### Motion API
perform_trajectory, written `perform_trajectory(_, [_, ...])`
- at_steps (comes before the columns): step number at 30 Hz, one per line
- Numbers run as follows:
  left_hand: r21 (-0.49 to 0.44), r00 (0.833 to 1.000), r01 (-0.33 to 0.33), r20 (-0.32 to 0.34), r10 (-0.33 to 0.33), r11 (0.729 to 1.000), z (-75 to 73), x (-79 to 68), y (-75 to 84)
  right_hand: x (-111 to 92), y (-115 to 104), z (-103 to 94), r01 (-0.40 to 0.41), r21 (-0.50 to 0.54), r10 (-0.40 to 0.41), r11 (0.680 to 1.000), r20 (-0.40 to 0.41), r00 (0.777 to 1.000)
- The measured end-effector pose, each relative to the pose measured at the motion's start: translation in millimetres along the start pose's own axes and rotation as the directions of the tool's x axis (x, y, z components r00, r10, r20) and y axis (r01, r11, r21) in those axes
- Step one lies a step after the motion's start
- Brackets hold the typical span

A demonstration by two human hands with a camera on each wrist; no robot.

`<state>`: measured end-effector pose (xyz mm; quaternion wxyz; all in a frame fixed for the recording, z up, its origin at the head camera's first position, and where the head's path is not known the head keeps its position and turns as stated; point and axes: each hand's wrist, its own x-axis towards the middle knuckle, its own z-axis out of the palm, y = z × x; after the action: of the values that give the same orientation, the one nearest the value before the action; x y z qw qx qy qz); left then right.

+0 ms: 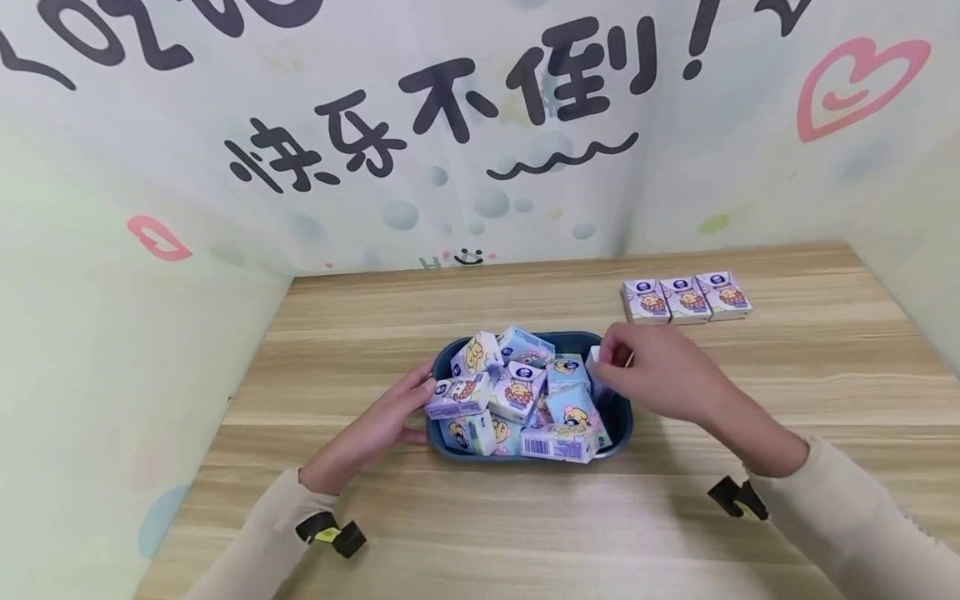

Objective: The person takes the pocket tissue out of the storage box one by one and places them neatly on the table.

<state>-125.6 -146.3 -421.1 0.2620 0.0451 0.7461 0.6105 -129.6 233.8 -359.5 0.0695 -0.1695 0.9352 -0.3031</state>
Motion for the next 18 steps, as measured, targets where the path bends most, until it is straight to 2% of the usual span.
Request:
perform_trajectory(3, [-0.001,1.000,-0.001,-0.004,0.001,1.000,0.1,0.0,-0.9,-4.5,-11.8,8.5,0.052,0.009,-0.053,0.999,0.064,0.997])
perform_trajectory(6, [-0.003,1.000,-0.004,-0.002,0.004,1.000,0.1,0.1,-1.8,-8.9,-20.0,16.5,0.090,0.033,-0.094,0.995,0.155,0.983])
perform_trajectory(10, [-0.004,1.000,-0.008,0.004,0.008,1.000,-0.1,-0.1,-1.8,-12.8,-26.0,25.2,0.094,0.061,-0.107,0.994,0.254,0.961])
perform_trajectory(18, [0.003,1.000,-0.010,-0.002,0.010,1.000,-0.2,-0.8,-1.6,-10.8,-27.2,32.9,0.077,0.098,-0.103,0.992,0.292,0.951])
